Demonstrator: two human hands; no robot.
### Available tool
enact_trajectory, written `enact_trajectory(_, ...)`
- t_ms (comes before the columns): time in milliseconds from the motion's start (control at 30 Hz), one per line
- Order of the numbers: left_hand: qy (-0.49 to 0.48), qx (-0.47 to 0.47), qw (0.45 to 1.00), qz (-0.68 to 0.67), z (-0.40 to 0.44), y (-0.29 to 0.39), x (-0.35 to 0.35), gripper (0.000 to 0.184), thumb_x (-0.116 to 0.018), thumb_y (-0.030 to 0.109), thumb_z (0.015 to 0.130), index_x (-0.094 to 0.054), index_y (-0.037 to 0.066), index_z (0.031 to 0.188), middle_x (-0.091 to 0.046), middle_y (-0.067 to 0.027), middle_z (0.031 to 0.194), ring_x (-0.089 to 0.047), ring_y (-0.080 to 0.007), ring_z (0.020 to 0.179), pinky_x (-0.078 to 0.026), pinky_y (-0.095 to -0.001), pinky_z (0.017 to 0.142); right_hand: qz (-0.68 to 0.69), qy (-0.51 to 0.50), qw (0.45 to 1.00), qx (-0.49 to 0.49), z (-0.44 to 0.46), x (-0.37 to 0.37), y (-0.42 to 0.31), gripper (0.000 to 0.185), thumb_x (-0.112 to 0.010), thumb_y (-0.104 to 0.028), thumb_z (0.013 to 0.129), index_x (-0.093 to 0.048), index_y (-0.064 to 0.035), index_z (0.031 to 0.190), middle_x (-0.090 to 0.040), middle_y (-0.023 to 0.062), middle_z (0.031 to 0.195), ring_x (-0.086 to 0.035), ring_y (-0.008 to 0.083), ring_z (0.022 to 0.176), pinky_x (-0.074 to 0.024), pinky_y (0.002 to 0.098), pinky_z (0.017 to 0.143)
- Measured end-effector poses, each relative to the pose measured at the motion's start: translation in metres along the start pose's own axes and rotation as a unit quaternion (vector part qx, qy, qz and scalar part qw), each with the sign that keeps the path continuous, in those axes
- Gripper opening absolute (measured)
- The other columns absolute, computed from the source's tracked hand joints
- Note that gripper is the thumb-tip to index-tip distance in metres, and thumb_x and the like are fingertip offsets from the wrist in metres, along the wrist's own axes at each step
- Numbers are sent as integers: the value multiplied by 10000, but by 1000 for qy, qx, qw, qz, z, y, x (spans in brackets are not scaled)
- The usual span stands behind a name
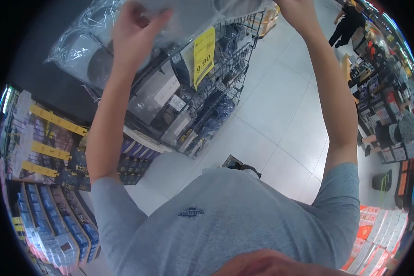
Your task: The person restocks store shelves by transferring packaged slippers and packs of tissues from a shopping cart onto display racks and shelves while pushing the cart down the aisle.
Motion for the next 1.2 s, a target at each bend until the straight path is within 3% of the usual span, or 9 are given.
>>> enact_trajectory(200,27,-12,982,186,9,-20,-35,386,-671,15,791,-498,-10,1135,-634,-76,967,-612,-116,849,-497,-253,731,48,-80,995,40,55,-45,95,256,-627,-42,795,-630,43,1037,-689,101,952,-618,153,875,-479,295,779)
enact_trajectory(467,43,46,947,314,24,-87,-46,531,-772,263,737,-516,-10,1113,-649,-149,1014,-660,-239,869,-508,-336,745,173,-124,977,-22,72,-83,170,268,-582,8,800,-611,45,1063,-676,109,957,-608,157,882,-475,296,799)
enact_trajectory(600,35,113,941,316,27,-107,-44,529,-780,280,729,-555,-23,1101,-646,-150,1025,-651,-226,855,-504,-329,761,22,-161,983,-86,71,-75,171,393,-586,-56,805,-548,32,1187,-624,228,1085,-601,298,1020,-449,361,899)
enact_trajectory(667,37,114,938,326,31,-101,-50,536,-767,321,733,-569,-47,1067,-653,-157,995,-651,-246,856,-498,-340,769,-97,-138,986,-7,70,-87,195,329,-642,-227,825,-599,17,1042,-671,161,905,-642,300,869,-484,362,764)
enact_trajectory(700,37,147,919,365,34,-100,-52,545,-758,353,729,-578,-59,1038,-656,-169,970,-650,-257,857,-495,-345,767,-86,-129,988,-9,68,-93,207,361,-616,-254,801,-592,18,1038,-649,236,913,-616,403,907,-474,435,791)
enact_trajectory(867,30,257,845,469,36,-102,-59,605,-745,431,701,-593,-94,960,-659,-203,915,-648,-283,861,-488,-353,753,-169,-123,977,29,51,-104,208,406,-541,-136,766,-530,56,1124,-629,292,819,-622,437,811,-500,508,724)
enact_trajectory(933,27,264,852,450,38,-97,-63,611,-757,442,686,-600,-95,932,-653,-211,881,-643,-270,839,-490,-348,740,-122,-119,985,-32,43,-103,206,448,-523,-179,819,-485,-45,1244,-632,289,879,-606,442,894,-471,500,805)
enact_trajectory(1067,24,333,836,436,35,-98,-55,586,-786,416,681,-600,-75,941,-638,-121,828,-608,-165,783,-476,-288,701,-17,0,989,144,24,-99,211,589,-597,-82,767,-388,82,1293,-552,299,1130,-553,425,1048,-476,442,856)
enact_trajectory(1200,71,200,920,331,28,-81,-58,573,-783,221,735,-520,-47,1169,-627,-108,982,-610,-174,909,-480,-283,804,2,113,947,302,25,-87,192,605,-616,-87,774,-396,50,1321,-456,285,1272,-480,408,1145,-447,419,909)
Point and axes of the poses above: each hand's wrist, its own z-axis towards the middle knuckle, its own x-axis out of the back of the hand, y = z × x, the point moved 2 cm from there along z, towards the middle knuckle
